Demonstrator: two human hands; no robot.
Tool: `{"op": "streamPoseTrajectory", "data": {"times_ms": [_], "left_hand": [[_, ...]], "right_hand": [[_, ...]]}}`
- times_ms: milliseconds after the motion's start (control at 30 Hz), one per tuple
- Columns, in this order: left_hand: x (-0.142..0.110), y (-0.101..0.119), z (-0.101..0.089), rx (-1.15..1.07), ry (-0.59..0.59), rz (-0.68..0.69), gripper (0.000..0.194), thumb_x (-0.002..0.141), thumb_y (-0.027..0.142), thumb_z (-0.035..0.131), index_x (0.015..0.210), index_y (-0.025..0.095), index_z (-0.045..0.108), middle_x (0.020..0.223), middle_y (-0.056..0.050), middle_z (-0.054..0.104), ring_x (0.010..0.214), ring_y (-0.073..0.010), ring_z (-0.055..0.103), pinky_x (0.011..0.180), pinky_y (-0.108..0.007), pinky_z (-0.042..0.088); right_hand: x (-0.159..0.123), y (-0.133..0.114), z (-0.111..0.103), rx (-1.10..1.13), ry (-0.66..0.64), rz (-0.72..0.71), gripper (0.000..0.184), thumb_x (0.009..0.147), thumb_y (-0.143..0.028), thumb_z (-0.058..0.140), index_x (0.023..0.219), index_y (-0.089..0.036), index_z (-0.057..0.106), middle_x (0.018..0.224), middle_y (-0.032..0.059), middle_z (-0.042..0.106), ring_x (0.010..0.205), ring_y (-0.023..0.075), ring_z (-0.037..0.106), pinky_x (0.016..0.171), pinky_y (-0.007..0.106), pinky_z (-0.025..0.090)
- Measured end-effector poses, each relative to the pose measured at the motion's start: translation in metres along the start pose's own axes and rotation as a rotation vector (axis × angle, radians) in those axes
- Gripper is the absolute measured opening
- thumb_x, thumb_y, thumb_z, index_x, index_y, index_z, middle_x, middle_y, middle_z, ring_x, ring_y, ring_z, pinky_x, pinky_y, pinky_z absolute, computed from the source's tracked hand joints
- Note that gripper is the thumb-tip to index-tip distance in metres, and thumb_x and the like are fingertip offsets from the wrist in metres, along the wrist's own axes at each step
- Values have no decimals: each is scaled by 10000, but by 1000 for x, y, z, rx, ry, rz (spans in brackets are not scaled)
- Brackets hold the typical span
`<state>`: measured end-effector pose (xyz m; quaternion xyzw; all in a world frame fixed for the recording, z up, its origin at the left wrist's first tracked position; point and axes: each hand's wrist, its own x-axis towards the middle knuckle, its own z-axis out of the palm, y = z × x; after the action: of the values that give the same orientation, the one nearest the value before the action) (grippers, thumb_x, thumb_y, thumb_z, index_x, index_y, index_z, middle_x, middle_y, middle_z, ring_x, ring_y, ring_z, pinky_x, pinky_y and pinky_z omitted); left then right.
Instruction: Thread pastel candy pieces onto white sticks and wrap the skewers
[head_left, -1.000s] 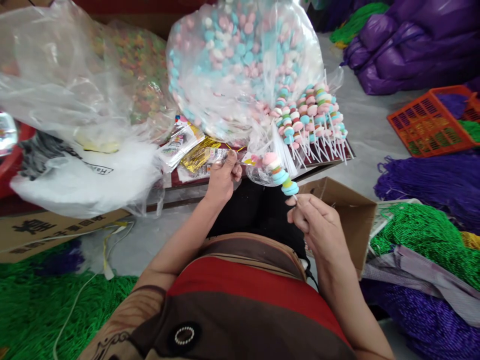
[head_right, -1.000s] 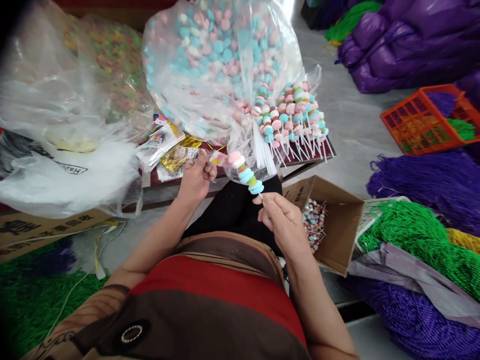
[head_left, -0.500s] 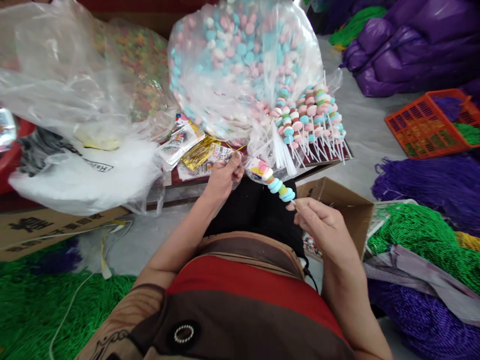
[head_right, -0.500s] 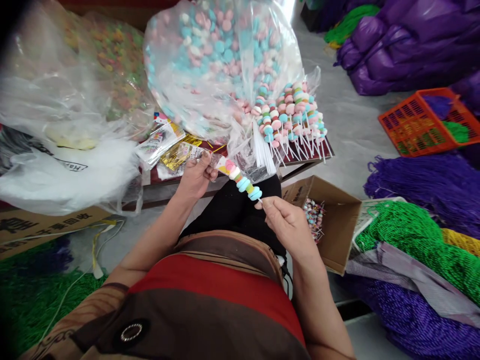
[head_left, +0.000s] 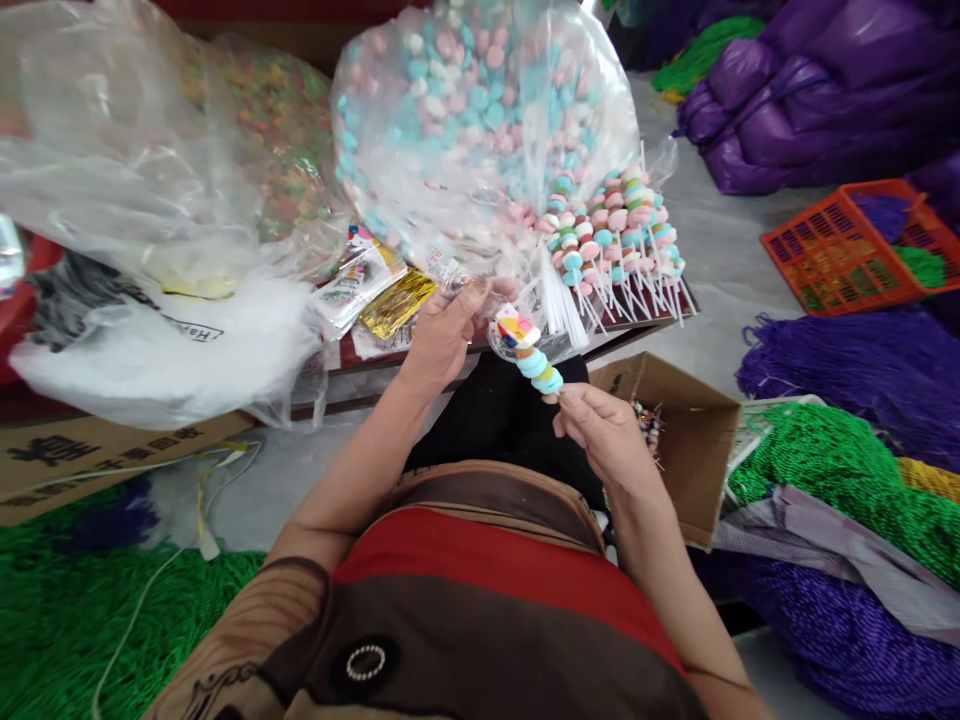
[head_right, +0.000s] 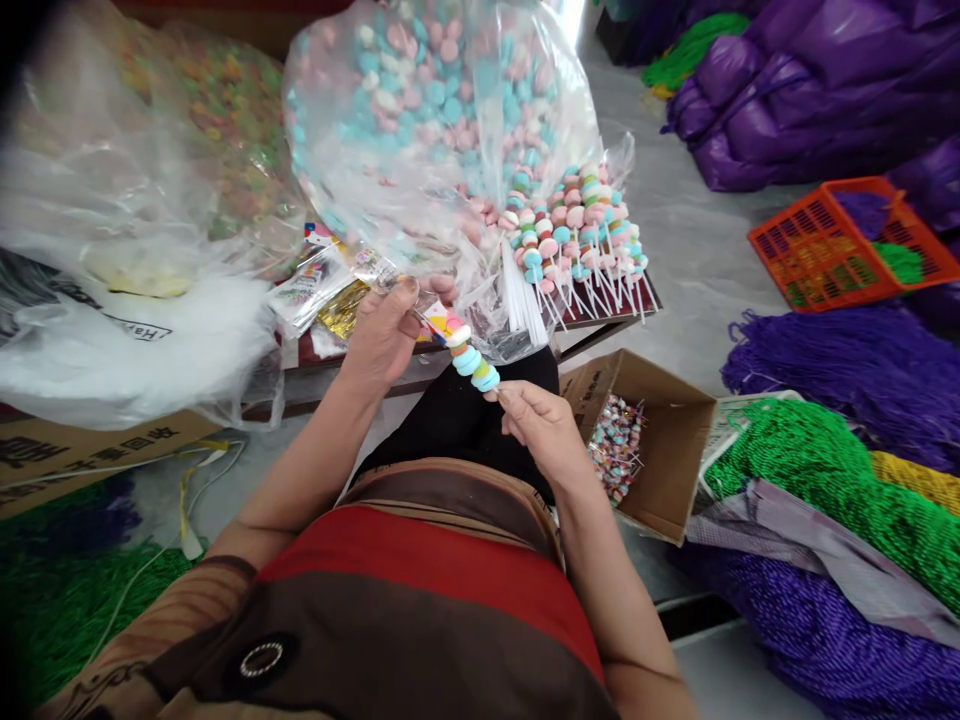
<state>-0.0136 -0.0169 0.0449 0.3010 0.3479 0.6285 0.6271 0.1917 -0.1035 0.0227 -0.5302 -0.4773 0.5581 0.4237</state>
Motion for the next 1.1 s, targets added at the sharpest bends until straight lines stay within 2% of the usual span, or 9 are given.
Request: {"op": "streamPoseTrajectory", "data": {"times_ms": [100,233,367,467,567,700,900,1000,1100], "left_hand": [[-3,6,13,-19,61,20,187,870,294,815,774,185,698,760,-12,743,769,-159,747,708,-259,586],[-6,7,26,-84,106,44,189,890,355,810,974,239,687,788,16,724,836,-167,761,736,-265,597],[-11,7,37,-140,32,39,349,952,421,737,1269,299,654,855,22,731,840,-150,758,823,-289,603],[-15,10,43,-141,-7,57,430,954,382,743,1361,333,615,897,18,748,842,-145,751,815,-279,592],[-17,14,46,-92,-5,79,379,938,320,765,1297,336,646,915,20,750,841,-135,743,773,-259,576],[-22,16,46,-38,-72,136,194,909,357,793,1058,275,700,874,13,740,793,-136,732,702,-258,564],[-32,22,54,46,-137,145,391,830,546,836,1081,283,692,733,30,692,755,-169,733,641,-278,547],[-40,27,64,10,-226,192,478,760,572,887,1082,282,685,716,42,678,736,-161,726,656,-280,548],[-48,30,73,-10,-287,204,478,757,584,889,1058,274,684,714,44,665,747,-156,731,666,-278,549]], "right_hand": [[-1,4,5,-125,107,-101,376,891,-562,736,914,-194,812,515,-63,480,471,98,393,491,257,339],[1,12,12,-77,171,-166,352,904,-545,731,940,-206,822,514,-65,497,493,109,449,539,266,401],[4,19,20,-1,149,-161,357,893,-538,749,985,-203,829,529,-62,518,494,99,436,519,249,377],[6,22,27,56,155,-161,323,873,-503,777,982,-204,827,580,-48,572,500,89,423,501,239,357],[6,23,31,84,184,-198,259,851,-456,803,935,-213,833,633,-36,596,536,92,459,519,239,382],[4,20,29,24,233,-218,283,871,-464,773,985,-217,848,582,-47,546,512,99,434,506,250,379],[-4,12,21,-42,235,-348,302,898,-481,735,993,-211,831,575,-49,529,544,118,461,557,269,418],[-6,12,20,15,263,-421,287,881,-477,767,1019,-226,794,638,-50,561,587,120,489,593,266,424],[-9,12,21,74,309,-448,275,891,-493,771,939,-223,761,685,-35,605,588,111,474,575,254,403]]}}
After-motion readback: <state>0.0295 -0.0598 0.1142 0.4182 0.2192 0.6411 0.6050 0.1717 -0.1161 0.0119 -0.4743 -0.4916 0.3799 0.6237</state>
